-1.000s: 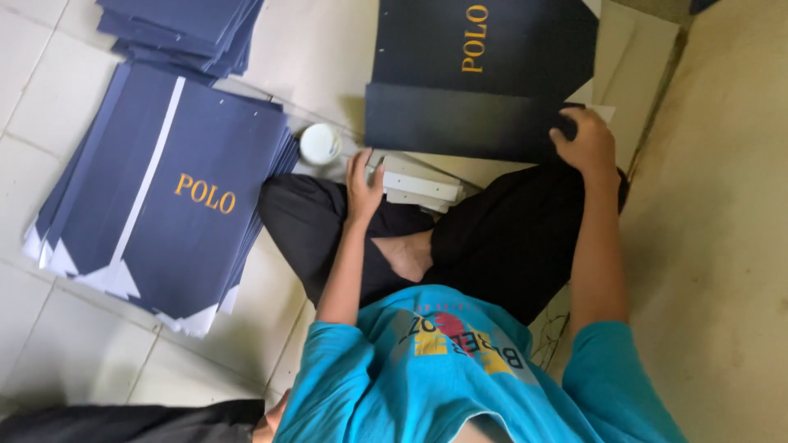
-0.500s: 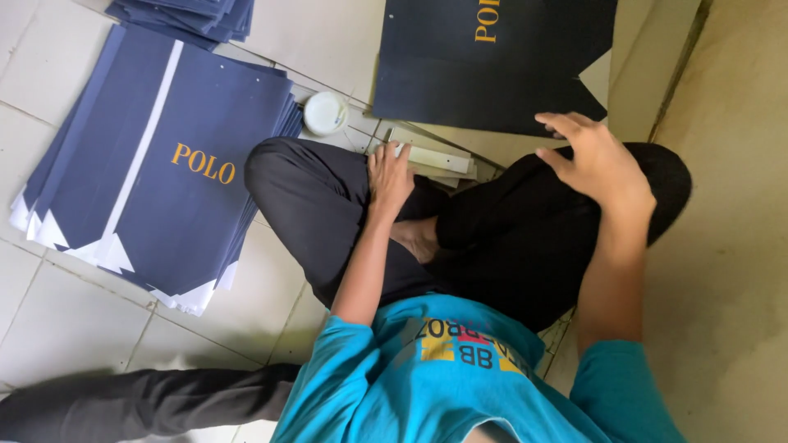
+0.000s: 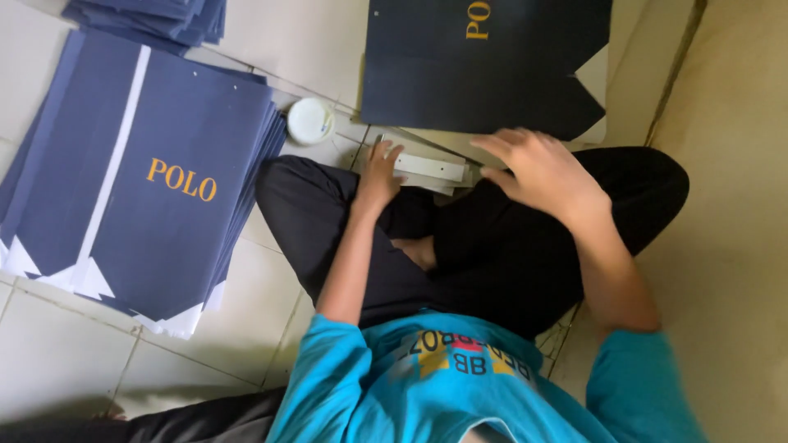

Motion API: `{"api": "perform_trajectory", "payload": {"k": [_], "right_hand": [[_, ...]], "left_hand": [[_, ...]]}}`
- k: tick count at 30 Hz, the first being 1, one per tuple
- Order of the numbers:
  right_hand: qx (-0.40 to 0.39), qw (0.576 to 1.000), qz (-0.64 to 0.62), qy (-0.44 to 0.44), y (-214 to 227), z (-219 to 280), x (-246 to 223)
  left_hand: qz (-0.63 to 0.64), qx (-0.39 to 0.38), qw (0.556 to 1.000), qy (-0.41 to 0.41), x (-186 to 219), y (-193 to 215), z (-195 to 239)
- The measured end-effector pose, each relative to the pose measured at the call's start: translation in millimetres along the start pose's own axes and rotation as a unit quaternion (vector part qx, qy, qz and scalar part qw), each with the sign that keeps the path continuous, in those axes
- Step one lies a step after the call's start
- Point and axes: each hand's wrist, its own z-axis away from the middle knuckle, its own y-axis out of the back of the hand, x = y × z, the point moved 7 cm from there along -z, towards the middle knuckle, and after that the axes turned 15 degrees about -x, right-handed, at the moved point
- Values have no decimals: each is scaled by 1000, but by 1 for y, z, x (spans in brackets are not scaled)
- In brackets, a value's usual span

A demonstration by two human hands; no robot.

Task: The person sits on the floor and folds a dark blue paper sheet with 'POLO' printed on it into a bag shape. They then pick up a small white cardboard piece, apply glue to it using a small stick, and attach it to the bag.

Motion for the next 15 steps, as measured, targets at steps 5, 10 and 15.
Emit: {"api": "perform_trajectory", "payload": {"k": [5, 10, 15], "right_hand": [[-145, 989, -17, -7, -90, -112, 51], [-199, 964, -177, 18, -189, -170, 82], [-169, 962, -216, 12, -186, -166, 86]], "left_hand": [[-55, -61, 996, -23, -10, -6, -36], [-120, -185, 975, 15, -37, -43, -94], [-25, -192, 981, 6, -22, -9, -63]]}}
